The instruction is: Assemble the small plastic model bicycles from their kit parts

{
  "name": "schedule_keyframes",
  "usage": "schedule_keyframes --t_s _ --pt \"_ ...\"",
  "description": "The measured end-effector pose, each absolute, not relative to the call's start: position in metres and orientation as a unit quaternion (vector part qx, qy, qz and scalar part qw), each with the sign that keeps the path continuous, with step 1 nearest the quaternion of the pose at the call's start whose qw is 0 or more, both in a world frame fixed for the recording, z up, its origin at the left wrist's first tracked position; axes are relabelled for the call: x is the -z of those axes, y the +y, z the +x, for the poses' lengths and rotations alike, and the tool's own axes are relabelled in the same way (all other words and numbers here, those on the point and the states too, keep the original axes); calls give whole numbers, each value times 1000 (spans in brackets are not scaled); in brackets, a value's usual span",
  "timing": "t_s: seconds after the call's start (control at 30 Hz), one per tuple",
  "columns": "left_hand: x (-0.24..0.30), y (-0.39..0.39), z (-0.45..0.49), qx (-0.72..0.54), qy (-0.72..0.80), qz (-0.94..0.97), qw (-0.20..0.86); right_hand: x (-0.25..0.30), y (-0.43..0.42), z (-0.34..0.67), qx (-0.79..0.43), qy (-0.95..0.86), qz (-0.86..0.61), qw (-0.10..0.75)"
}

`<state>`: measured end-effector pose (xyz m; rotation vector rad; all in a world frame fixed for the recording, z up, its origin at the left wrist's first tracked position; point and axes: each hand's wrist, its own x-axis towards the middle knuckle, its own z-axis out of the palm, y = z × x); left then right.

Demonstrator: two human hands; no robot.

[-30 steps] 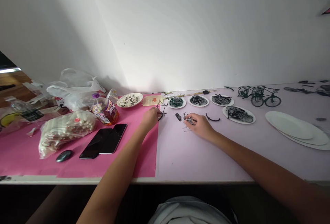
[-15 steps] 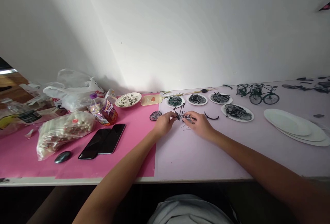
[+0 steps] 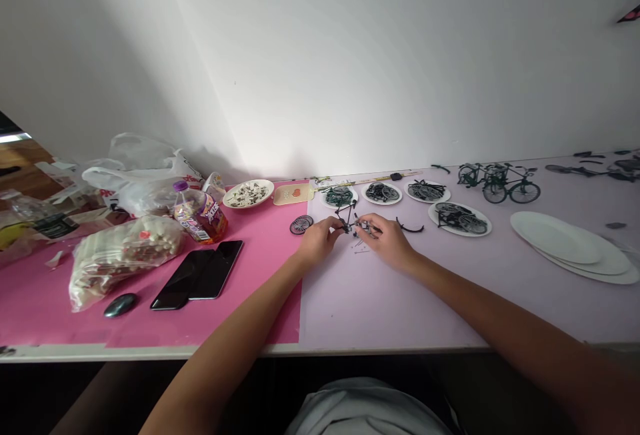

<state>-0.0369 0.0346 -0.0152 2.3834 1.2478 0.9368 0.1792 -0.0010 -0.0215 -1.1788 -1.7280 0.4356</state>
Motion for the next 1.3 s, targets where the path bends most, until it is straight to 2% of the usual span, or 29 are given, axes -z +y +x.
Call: schedule_keyframes --t_s 1.3 --pt "16 37 -40 -317 434 826 166 22 0 179 -182 -708 -489 476"
